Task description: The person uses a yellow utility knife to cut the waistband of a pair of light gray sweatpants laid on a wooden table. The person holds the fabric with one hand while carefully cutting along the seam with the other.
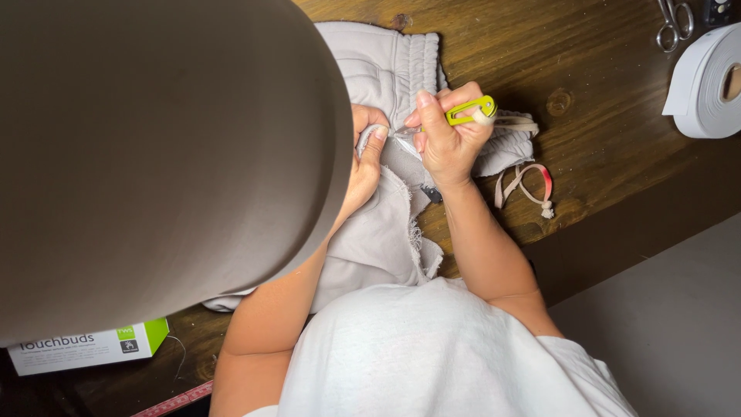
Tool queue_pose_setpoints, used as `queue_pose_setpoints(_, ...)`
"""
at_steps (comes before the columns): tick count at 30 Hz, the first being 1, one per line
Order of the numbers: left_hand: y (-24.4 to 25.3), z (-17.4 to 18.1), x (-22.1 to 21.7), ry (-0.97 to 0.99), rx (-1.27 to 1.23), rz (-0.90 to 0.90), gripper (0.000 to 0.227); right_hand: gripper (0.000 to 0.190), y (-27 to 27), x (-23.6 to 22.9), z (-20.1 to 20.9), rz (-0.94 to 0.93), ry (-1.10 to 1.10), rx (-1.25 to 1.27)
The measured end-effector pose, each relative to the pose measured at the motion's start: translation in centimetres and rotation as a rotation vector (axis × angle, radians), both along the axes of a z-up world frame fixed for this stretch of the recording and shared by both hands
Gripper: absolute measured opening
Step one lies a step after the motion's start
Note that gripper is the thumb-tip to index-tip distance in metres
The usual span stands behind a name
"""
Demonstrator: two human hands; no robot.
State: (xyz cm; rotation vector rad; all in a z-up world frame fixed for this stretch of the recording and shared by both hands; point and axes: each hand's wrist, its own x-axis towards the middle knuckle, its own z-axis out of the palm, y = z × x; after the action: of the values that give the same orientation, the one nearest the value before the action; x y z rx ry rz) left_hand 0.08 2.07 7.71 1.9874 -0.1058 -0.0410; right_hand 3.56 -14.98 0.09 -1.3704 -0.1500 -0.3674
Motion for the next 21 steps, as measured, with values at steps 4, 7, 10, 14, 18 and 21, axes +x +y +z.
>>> queue_pose_setpoints(4, -1.9, -5.0, 0.0, -0.069, -0.029, 0.043, 0.007, 0.023, 0.2, 0.3, 0.9, -0.052, 0.051, 0.014)
queue_pose_setpoints(7, -2.6, -7.3, -0.3, -0.278, -0.157, 0.035, 0.019, 0.022, 0.1, 0.4, 2.1, -0.194, 0.275, 0.111)
queue_pose_setpoints(10, -2.4, -7.7, 0.1, -0.274, 0.132, 0.000, 0.021, 0.023, -0.9, 1.4, 2.9, -0.013, 0.232, 0.285)
queue_pose_setpoints(14, -4.1, -5.3, 0.4, -0.339, 0.901, -0.113, 0.005, 0.022, -0.8, 2.3, 5.5, 0.205, 0.080, 0.184)
queue_pose_setpoints(18, -5.7, -4.6, 2.5, -0.128, 1.208, -0.305, 0.013, 0.016, 1.0, 3.7, 4.5, 0.179, 0.151, 0.436)
queue_pose_setpoints(21, -4.5, -6.8, 4.0, 0.026, 0.939, -0.445, 0.020, 0.038, 0.0, 2.6, 0.5, -0.050, 0.554, 0.582)
